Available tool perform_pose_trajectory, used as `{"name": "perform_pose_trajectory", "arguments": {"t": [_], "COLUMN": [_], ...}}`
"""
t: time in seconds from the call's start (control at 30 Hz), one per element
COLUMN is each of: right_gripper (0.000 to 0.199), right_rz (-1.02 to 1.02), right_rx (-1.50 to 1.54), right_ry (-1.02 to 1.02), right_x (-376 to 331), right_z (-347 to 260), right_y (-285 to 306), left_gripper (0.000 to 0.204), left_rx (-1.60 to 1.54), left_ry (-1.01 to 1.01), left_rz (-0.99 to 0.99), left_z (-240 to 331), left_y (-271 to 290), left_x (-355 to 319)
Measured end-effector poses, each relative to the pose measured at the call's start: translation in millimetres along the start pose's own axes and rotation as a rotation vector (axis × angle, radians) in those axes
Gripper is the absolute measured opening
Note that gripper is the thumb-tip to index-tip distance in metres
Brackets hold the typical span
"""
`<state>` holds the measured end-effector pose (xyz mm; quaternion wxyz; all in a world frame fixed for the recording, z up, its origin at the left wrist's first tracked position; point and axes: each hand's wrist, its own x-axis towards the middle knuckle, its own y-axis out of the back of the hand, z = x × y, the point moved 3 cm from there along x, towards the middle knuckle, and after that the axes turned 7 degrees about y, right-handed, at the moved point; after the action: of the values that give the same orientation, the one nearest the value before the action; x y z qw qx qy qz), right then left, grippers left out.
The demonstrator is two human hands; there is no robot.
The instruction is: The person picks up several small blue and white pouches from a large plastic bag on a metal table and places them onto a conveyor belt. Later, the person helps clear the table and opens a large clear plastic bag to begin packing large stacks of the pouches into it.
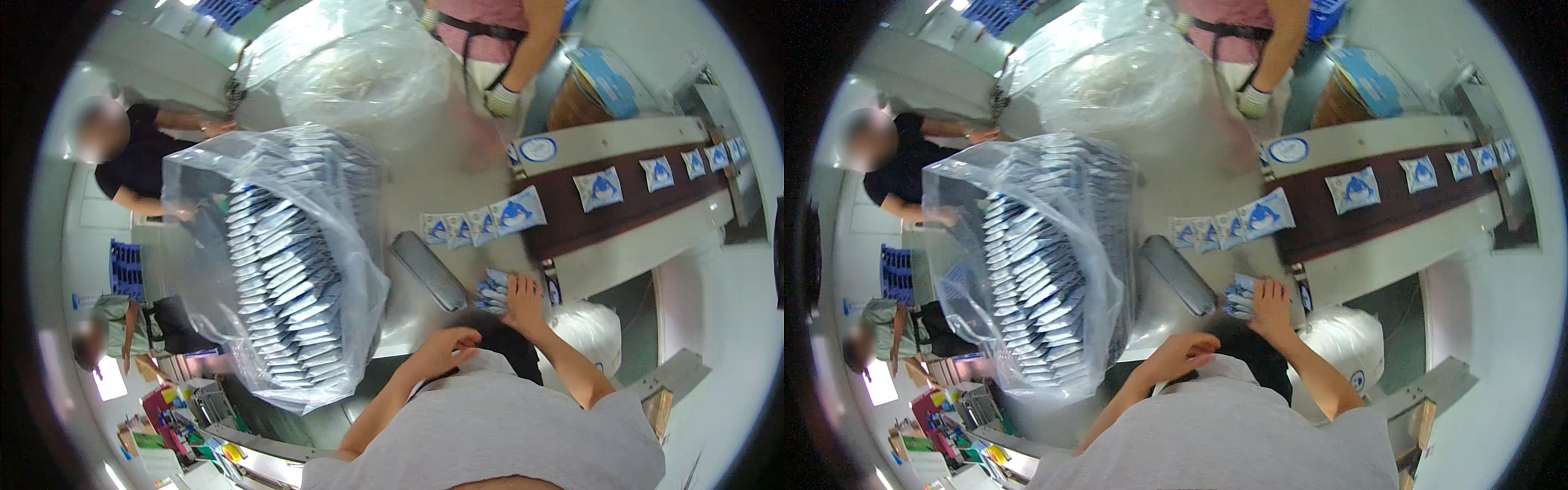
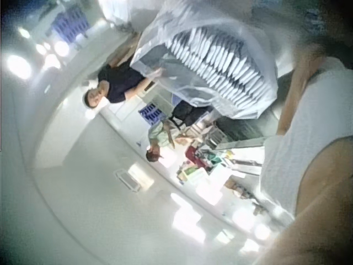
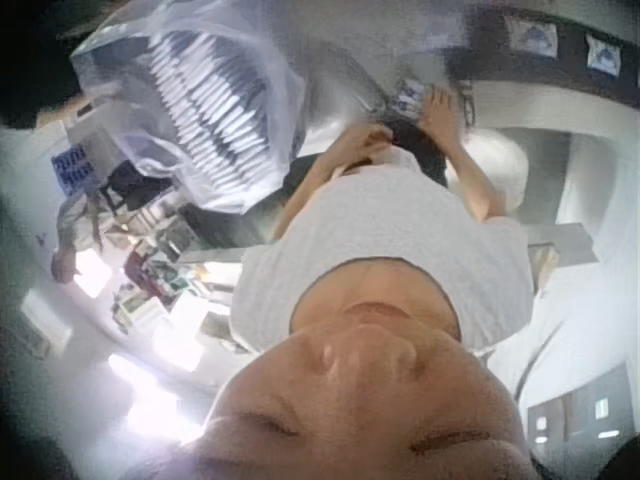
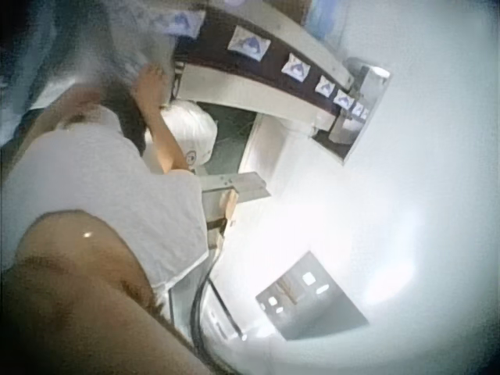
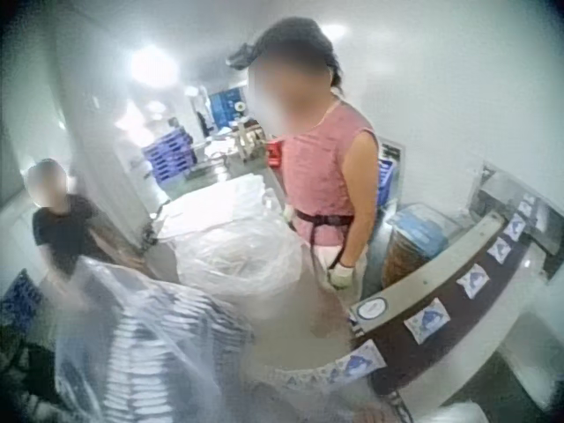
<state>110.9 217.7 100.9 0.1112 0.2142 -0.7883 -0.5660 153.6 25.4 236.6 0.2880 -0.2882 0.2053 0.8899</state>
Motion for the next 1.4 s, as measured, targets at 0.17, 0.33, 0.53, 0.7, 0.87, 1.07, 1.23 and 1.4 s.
{"name": "perform_pose_trajectory", "arguments": {"t": [0.17,0.33,0.53,0.7,0.87,1.07,1.23,1.4], "right_gripper": [0.107,0.121,0.090,0.081,0.085,0.104,0.063,0.038], "right_rz": [-0.252,-0.309,-0.573,0.132,0.277,-0.005,-0.107,-0.081], "right_rx": [0.284,0.667,1.946,1.238,-0.147,-0.213,0.241,0.487], "right_ry": [-0.136,0.054,0.492,0.560,0.776,0.673,1.260,0.968], "right_x": [49.3,132.0,242.6,367.5,403.7,441.8,372.7,304.5], "right_z": [10.7,-72.5,-256.9,-332.7,-376.1,-370.6,-360.5,-194.4], "right_y": [-19.3,122.3,70.4,164.9,171.4,70.4,159.5,289.7], "left_gripper": [0.039,0.065,0.016,0.009,0.005,0.017,0.044,0.036], "left_rx": [0.385,1.436,1.694,1.630,1.688,1.519,0.957,0.766], "left_ry": [-0.523,-0.265,-0.058,-0.263,-0.198,-0.311,-0.764,-0.627], "left_rz": [0.419,1.157,0.794,0.878,0.947,1.036,1.004,0.534], "left_z": [84.8,84.6,29.5,136.2,117.7,136.7,96.9,68.5], "left_y": [158.2,343.0,515.0,555.1,542.1,517.8,386.2,227.5], "left_x": [-133.5,-141.1,-66.7,-53.6,-81.7,-55.6,-132.4,-181.6]}}
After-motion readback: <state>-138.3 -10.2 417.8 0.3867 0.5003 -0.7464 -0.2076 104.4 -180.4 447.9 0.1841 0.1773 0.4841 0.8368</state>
